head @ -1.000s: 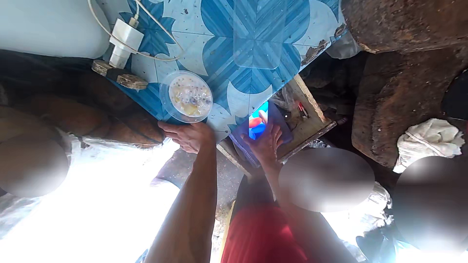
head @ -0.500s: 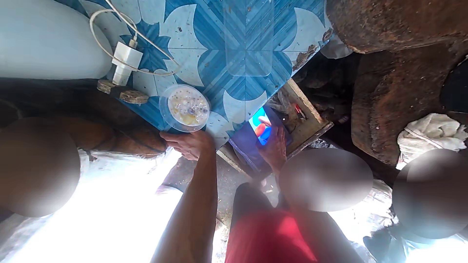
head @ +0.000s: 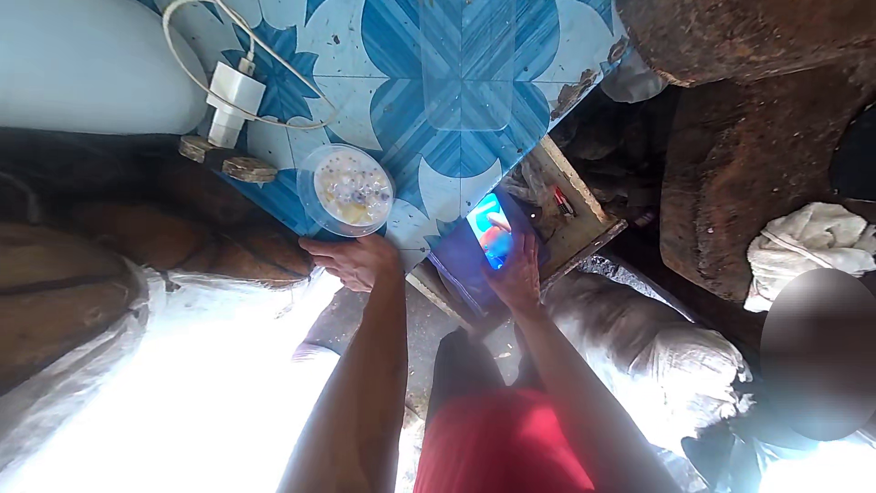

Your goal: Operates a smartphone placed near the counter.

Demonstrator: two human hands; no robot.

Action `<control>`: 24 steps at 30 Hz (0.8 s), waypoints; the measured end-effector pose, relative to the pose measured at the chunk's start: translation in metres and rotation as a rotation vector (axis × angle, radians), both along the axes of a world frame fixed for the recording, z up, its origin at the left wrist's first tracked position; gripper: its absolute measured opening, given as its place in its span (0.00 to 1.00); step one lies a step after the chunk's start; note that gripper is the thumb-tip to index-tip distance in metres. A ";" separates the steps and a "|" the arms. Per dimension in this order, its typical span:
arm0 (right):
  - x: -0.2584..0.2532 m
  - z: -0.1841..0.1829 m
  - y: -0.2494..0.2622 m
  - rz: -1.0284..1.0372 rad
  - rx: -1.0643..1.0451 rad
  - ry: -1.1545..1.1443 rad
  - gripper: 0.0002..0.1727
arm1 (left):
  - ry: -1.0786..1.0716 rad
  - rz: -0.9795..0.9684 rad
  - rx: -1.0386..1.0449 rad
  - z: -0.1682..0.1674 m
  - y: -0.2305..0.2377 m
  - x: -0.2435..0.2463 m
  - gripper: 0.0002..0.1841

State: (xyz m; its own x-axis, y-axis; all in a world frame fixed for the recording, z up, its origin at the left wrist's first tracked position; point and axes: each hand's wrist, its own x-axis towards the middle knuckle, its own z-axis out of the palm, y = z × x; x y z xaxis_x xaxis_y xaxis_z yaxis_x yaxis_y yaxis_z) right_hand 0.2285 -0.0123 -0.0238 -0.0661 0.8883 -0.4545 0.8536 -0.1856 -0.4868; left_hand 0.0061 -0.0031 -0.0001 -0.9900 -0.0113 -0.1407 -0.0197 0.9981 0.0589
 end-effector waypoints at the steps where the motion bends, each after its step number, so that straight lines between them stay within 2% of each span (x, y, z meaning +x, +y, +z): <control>1: 0.000 0.000 -0.001 0.000 0.004 0.002 0.58 | 0.001 0.000 0.001 0.000 0.000 0.000 0.43; 12: 0.001 -0.001 0.001 0.000 -0.032 0.030 0.57 | 0.013 0.000 -0.004 -0.002 -0.001 0.000 0.43; 17: -0.003 0.002 -0.001 0.092 -0.018 -0.015 0.51 | 0.011 0.002 0.001 0.000 0.000 0.000 0.43; 24: -0.032 0.012 -0.006 0.288 0.038 -0.144 0.51 | 0.001 0.015 0.015 0.003 0.002 0.001 0.42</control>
State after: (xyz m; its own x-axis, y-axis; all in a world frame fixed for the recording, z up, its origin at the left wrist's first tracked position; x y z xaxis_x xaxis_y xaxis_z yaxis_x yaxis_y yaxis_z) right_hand 0.1960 -0.0179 -0.0115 -0.2552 0.8589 -0.4441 0.9288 0.0901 -0.3594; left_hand 0.0075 -0.0011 0.0026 -0.9898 -0.0235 -0.1402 -0.0341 0.9966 0.0743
